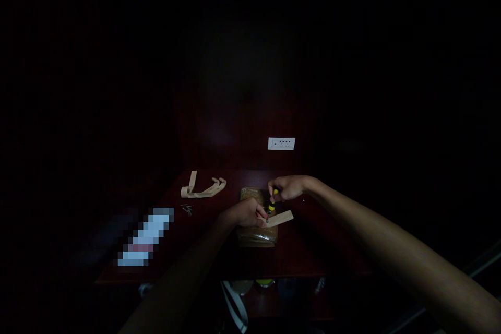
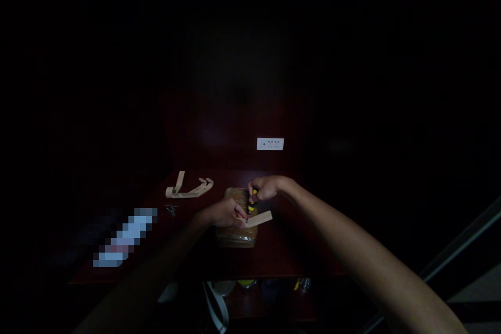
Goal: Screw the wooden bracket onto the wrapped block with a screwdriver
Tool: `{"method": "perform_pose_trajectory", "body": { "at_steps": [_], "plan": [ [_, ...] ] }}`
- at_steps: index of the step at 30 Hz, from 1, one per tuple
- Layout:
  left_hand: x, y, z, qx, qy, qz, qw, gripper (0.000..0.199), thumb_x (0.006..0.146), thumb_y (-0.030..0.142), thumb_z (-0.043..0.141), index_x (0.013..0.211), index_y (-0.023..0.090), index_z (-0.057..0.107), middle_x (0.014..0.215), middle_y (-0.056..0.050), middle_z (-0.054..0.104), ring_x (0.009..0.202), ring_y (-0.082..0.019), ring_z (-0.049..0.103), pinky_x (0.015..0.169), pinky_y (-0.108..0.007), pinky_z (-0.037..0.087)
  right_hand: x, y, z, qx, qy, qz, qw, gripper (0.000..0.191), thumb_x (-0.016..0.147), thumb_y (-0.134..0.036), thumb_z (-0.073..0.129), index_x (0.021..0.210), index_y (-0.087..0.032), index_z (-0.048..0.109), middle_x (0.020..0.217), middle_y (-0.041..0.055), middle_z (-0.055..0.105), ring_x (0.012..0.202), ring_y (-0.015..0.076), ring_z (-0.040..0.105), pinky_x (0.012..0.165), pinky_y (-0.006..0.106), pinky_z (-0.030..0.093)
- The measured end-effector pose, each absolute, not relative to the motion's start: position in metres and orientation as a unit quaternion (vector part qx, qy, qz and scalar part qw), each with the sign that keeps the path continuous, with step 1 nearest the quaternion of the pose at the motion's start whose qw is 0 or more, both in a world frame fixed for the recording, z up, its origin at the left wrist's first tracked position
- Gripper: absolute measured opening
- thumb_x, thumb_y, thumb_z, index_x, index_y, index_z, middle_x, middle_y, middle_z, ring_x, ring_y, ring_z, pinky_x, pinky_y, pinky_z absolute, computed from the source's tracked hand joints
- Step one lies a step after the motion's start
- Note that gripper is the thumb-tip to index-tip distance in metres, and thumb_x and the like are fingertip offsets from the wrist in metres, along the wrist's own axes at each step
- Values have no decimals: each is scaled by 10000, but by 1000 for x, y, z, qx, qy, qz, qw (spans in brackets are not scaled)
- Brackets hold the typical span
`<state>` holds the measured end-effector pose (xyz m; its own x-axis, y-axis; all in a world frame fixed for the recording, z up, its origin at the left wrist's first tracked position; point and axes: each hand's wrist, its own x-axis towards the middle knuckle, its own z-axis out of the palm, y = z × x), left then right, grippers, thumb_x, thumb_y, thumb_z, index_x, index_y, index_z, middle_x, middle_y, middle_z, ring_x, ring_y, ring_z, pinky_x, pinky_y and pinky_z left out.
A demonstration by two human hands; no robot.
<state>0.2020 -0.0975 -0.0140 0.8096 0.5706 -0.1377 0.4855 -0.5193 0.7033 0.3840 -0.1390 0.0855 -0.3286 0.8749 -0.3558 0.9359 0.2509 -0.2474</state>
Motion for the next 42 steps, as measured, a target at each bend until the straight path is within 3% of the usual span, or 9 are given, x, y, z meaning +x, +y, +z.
{"method": "perform_pose_trajectory", "body": {
  "at_steps": [3, 9, 15, 22, 30, 34, 37, 39, 42],
  "plan": [
    [202, -97, -15, 872, 298, 58, 383, 361, 633, 281, 720, 970, 151, 731, 848, -41, 725, 717, -148, 618, 603, -205, 440, 378, -145, 89, 553, 802, -218, 62, 351, 745, -335, 646, 1050, -174, 585, 873, 28, 629, 714, 130, 543, 583, 198, 395],
    [203, -99, -12, 870, 306, 56, 383, 383, 640, 299, 715, 990, 146, 727, 851, -46, 725, 706, -151, 620, 605, -212, 445, 364, -150, 96, 667, 728, -105, 122, 496, 850, -544, 466, 927, -94, 660, 828, 144, 660, 702, 201, 593, 573, 273, 402],
    [202, -100, -11, 870, 305, 53, 384, 421, 627, 324, 714, 1001, 131, 720, 867, -61, 729, 736, -170, 628, 617, -228, 452, 376, -149, 95, 593, 785, -150, 99, 276, 777, -236, 584, 1041, -159, 606, 974, 77, 659, 781, 163, 590, 613, 217, 403],
    [201, -100, -10, 874, 304, 56, 375, 401, 634, 319, 708, 995, 145, 721, 864, -51, 722, 716, -156, 620, 608, -218, 442, 366, -150, 85, 656, 745, -92, 79, 377, 903, -412, 396, 941, -116, 627, 870, 151, 667, 746, 215, 614, 602, 272, 411],
    [201, -100, -10, 873, 309, 50, 375, 404, 632, 323, 712, 998, 150, 721, 821, -32, 715, 677, -131, 594, 562, -195, 409, 377, -147, 89, 577, 795, -159, 101, 326, 772, -159, 543, 1098, -156, 560, 982, 75, 658, 782, 156, 597, 597, 210, 401],
    [202, -99, -12, 872, 308, 52, 377, 394, 634, 329, 711, 988, 155, 722, 819, -29, 711, 669, -127, 592, 566, -197, 414, 372, -146, 88, 630, 752, -152, 120, 316, 854, -341, 498, 1040, -116, 618, 798, 90, 680, 685, 174, 616, 567, 239, 411],
    [202, -98, -13, 868, 314, 51, 380, 382, 635, 328, 713, 979, 164, 725, 816, -26, 711, 659, -128, 594, 574, -205, 422, 363, -148, 85, 695, 709, -60, 107, 461, 870, -477, 462, 980, -75, 660, 876, 186, 681, 763, 236, 643, 607, 286, 436],
    [202, -98, -13, 872, 311, 53, 376, 375, 634, 328, 715, 974, 171, 727, 811, -24, 710, 656, -129, 594, 577, -208, 425, 360, -150, 85, 691, 715, -19, 102, 427, 850, -455, 504, 973, -81, 671, 964, 213, 668, 823, 258, 643, 641, 303, 435],
    [201, -98, -12, 878, 298, 59, 369, 357, 637, 316, 711, 961, 166, 731, 808, -28, 709, 671, -136, 600, 582, -211, 428, 360, -153, 88, 629, 770, -70, 83, 303, 851, -360, 518, 980, -124, 658, 920, 144, 680, 793, 213, 631, 632, 274, 415]
  ]
}}
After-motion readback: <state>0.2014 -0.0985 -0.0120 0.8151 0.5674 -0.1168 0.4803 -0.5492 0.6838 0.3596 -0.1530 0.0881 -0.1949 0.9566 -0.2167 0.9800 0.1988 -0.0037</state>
